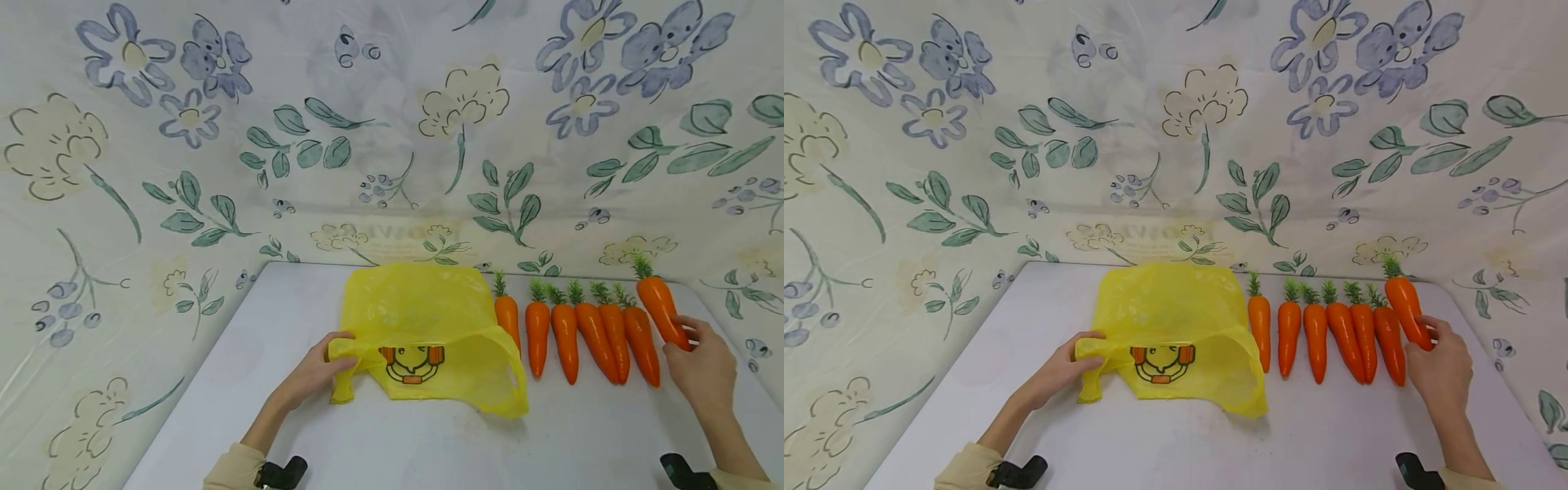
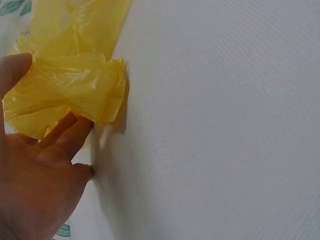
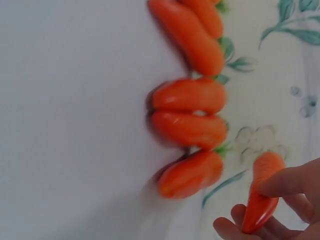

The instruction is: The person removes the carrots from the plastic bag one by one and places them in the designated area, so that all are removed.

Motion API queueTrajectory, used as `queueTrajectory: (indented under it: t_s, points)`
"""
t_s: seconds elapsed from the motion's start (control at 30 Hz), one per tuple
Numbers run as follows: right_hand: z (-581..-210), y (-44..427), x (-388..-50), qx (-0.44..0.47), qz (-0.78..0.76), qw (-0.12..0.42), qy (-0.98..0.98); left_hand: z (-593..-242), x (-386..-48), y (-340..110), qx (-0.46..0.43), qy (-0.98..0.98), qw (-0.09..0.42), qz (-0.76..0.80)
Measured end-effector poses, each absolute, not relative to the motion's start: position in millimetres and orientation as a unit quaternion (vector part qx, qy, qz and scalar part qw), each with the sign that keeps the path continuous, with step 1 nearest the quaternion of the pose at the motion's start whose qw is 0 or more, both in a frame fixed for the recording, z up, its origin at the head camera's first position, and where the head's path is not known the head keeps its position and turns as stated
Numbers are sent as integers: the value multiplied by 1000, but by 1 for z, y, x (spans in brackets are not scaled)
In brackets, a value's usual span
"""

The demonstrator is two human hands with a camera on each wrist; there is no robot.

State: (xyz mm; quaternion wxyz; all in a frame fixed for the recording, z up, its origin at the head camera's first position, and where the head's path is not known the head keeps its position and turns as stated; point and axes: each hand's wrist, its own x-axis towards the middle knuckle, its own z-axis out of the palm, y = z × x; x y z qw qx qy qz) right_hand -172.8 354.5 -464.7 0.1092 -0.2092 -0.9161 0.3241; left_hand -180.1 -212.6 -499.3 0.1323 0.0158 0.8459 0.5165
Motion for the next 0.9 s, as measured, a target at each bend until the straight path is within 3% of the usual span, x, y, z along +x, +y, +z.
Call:
queueTrajectory:
  t_s: [0.2, 0.5, 0.9]
  points:
    - [-481, 374, -175, -242, 335, 64, -908, -499, -179, -212, 18, 844, 132, 520]
    - [-498, 378, -177, -302, 321, 44, -897, -499, -179, -212, 15, 846, 129, 517]
    - [-502, 392, -177, -210, 246, -26, -946, -501, -178, -213, 15, 845, 132, 519]
